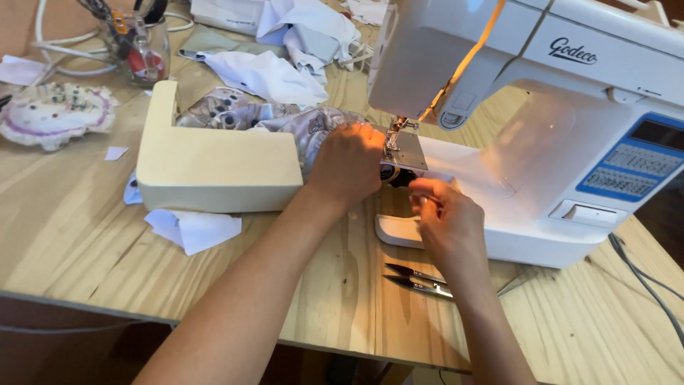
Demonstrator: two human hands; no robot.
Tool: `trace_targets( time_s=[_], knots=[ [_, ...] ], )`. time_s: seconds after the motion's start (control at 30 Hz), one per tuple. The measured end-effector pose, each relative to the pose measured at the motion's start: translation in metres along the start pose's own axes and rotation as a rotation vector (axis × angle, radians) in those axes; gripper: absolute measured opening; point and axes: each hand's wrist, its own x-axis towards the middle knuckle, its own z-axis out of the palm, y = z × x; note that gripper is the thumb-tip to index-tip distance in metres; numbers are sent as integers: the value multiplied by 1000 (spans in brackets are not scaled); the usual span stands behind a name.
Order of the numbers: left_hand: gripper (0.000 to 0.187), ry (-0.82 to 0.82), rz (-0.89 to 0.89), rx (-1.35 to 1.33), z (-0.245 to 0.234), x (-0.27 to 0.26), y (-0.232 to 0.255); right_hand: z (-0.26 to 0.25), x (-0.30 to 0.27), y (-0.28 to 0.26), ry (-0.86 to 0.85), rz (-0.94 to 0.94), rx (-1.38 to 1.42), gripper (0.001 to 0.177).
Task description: The person removes the bobbin case from a sewing machine and cleans the bobbin area using tweezers and a small piece of white cloth. They then reinsert the bobbin case and continue cleaning the machine's interior.
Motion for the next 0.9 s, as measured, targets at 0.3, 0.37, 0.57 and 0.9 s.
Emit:
trace_targets(
  time_s=[0.3, 0.37, 0.57, 0.9],
  knots=[
    [24, -1, 44, -25, 9, 2, -9, 2, -10, -18, -181, 337, 900, 50],
    [27, 2, 48, -22, 12, 3, -11, 6, -11, -24, -162, 340, 941, 51],
    [30, -28, 15, -5, 9, 3, -9, 11, -13, -23, -163, 327, 882, 53],
    [29, -39, 37, -13, 8, 2, -8, -1, -12, -19, -284, 230, 584, 58]
  ],
)
